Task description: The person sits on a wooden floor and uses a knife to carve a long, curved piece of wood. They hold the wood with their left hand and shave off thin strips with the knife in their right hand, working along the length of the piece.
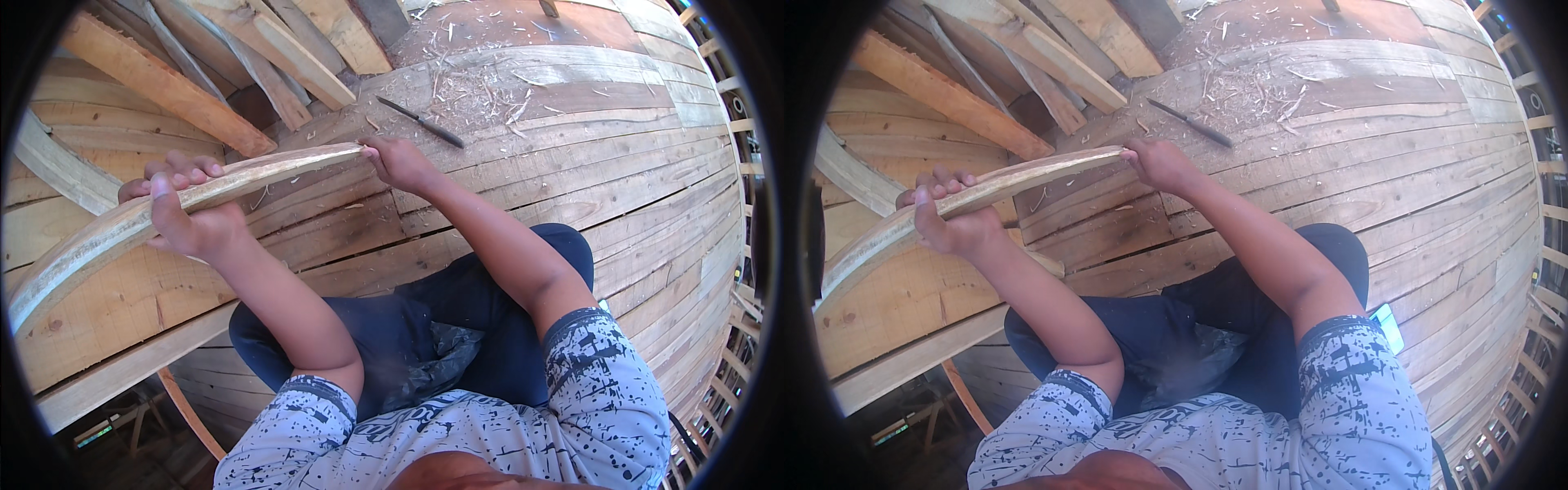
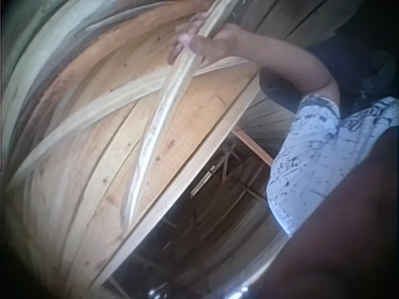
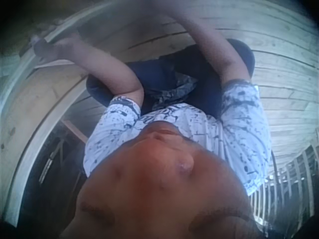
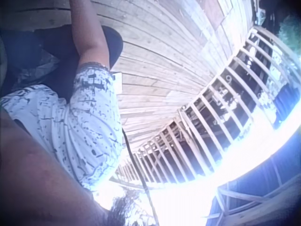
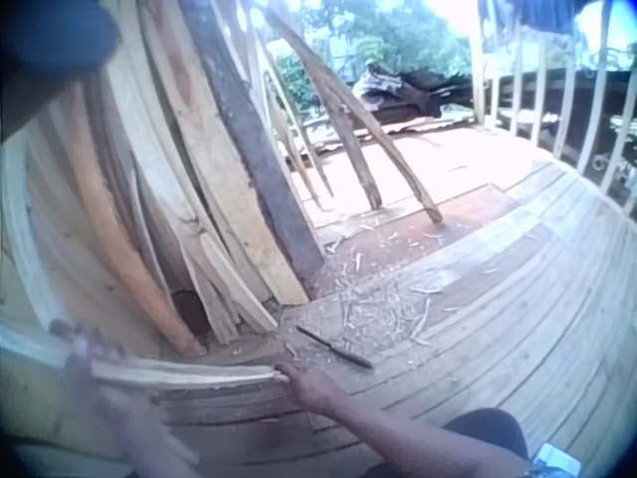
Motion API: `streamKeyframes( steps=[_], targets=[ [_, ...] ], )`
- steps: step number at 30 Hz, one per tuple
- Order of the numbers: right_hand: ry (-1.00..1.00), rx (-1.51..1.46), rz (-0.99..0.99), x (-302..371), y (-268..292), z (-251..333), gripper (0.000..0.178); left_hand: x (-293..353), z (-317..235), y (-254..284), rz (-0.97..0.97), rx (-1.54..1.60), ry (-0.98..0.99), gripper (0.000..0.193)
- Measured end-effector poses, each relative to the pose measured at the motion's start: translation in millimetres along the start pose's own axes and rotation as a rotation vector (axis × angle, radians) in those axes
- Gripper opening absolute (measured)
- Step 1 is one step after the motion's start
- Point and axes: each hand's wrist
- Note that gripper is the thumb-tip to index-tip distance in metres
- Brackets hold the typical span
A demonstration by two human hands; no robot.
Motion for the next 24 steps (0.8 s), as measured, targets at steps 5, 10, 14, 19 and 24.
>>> streamKeyframes(
  steps=[5,10,14,19,24],
  targets=[
    [0.077,-0.013,-0.034,-5.5,5.3,-3.4,0.04,5.7,-2.9,-12.9,0.067,-0.019,-0.027,0.019],
    [0.114,-0.037,0.011,-6.7,10.3,-12.5,0.042,7.0,-2.5,-16.0,0.107,0.004,-0.025,0.018],
    [0.112,-0.03,0.065,-9.4,14.3,-11.5,0.041,6.5,-2.9,-15.5,0.075,-0.008,-0.022,0.019],
    [0.105,-0.027,0.07,-8.8,14.4,-14.7,0.038,5.9,-2.9,-15.7,0.029,-0.025,-0.022,0.02],
    [0.071,0.045,0.041,-6.3,8.2,-14.8,0.038,5.2,-2.0,-13.8,0.028,-0.022,-0.016,0.02]
  ],
)
Point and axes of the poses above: each hand's wrist, its own x-axis away from the middle knuckle, its own y-axis out of the back of the hand, z = x × y, and after that the axes turned 3 degrees about -z, right-handed
